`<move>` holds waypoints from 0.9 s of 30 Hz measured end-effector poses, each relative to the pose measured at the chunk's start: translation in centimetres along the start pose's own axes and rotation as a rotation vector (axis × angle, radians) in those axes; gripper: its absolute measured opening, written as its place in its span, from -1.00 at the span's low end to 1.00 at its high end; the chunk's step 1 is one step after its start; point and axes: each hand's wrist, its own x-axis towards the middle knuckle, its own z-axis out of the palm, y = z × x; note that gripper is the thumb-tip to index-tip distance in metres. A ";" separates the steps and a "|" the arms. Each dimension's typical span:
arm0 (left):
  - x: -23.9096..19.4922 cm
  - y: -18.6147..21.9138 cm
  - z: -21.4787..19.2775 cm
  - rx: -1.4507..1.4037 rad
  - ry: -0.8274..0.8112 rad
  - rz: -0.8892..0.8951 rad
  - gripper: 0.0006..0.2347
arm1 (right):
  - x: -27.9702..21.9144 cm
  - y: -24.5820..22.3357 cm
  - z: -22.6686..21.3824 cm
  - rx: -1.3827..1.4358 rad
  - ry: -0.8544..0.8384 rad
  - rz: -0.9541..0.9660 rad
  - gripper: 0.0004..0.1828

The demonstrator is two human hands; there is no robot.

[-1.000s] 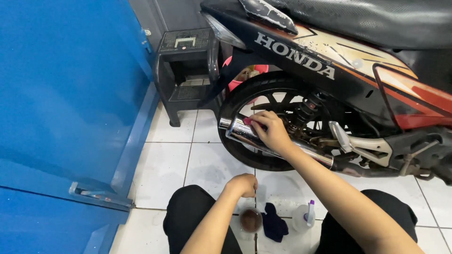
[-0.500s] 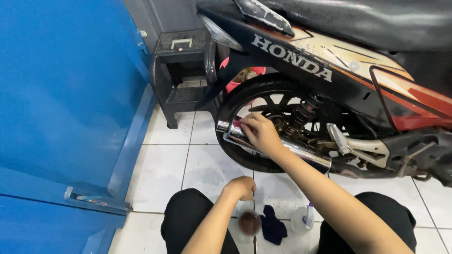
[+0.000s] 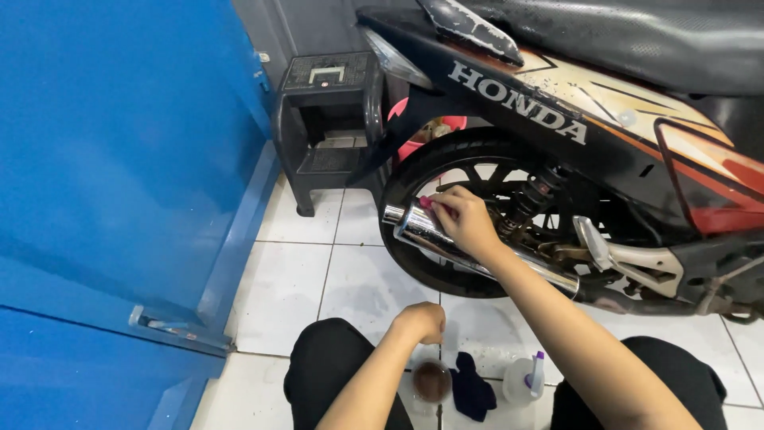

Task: The person sits on the floor and cleans the chrome exhaust pipe of a Honda motorcycle using a purple cloth. They dip the cloth into a small container of liquid and wipe the exhaust pipe repeatedly.

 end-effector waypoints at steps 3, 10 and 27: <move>-1.8 0.6 -1.0 -0.005 -0.025 -0.005 -0.77 | -1.2 -2.9 -0.6 -0.023 -0.043 -0.113 -0.87; -0.3 0.1 -0.9 -0.075 -0.002 0.027 -0.77 | -0.5 -2.6 -0.2 -0.073 -0.013 -0.075 -0.85; -8.7 2.1 -9.0 -0.530 1.058 0.567 -0.92 | -2.7 3.3 -1.4 -0.011 -0.007 0.037 -0.86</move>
